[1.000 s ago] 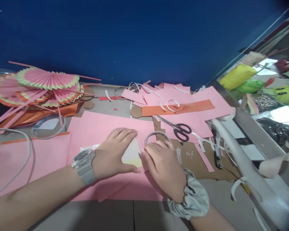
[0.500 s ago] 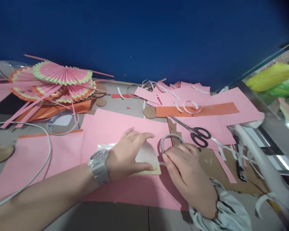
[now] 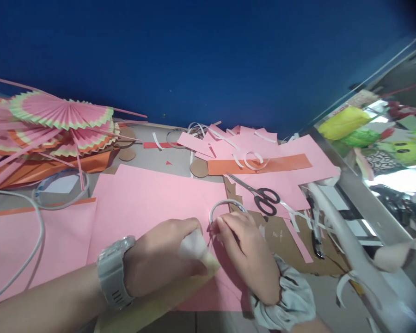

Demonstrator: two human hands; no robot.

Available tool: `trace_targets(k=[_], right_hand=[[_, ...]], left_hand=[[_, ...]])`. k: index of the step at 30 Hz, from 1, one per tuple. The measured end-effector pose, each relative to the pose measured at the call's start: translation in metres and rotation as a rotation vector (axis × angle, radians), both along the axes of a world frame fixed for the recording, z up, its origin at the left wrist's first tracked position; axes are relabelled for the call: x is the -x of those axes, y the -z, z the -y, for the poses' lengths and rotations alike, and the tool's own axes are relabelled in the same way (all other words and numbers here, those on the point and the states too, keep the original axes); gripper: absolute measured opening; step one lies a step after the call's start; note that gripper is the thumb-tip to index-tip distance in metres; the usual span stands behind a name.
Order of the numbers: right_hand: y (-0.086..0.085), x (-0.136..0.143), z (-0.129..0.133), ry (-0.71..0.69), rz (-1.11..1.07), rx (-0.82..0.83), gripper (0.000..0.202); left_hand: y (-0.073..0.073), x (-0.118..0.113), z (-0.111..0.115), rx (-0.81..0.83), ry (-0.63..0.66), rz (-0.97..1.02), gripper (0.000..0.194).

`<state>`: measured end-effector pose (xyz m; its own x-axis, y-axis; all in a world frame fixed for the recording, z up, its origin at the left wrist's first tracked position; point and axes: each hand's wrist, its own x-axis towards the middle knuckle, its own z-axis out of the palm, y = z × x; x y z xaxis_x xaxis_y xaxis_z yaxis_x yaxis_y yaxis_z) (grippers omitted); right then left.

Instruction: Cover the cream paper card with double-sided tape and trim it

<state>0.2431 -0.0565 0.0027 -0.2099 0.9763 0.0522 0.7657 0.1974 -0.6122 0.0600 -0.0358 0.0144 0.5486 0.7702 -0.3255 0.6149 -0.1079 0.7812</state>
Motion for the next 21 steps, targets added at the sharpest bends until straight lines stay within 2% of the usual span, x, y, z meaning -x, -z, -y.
trace_targets(k=[5, 8, 17, 21], right_hand=[[0.0003, -0.0028, -0.0048, 0.160, -0.201, 0.048, 0.031], [0.0012, -0.0029, -0.0061, 0.198, -0.287, 0.090, 0.028], [0.0032, -0.0014, -0.0031, 0.278, -0.340, 0.170, 0.033], [0.0052, -0.0044, -0.0046, 0.241, -0.267, 0.081, 0.039]], left_hand=[[0.0036, 0.0037, -0.0013, -0.171, -0.040, -0.124, 0.013], [0.0035, 0.0048, -0.0025, -0.128, -0.029, -0.143, 0.019], [-0.0012, 0.0057, -0.0007, -0.085, -0.048, -0.125, 0.018], [-0.0011, 0.0070, -0.0004, -0.068, 0.000, -0.121, 0.022]])
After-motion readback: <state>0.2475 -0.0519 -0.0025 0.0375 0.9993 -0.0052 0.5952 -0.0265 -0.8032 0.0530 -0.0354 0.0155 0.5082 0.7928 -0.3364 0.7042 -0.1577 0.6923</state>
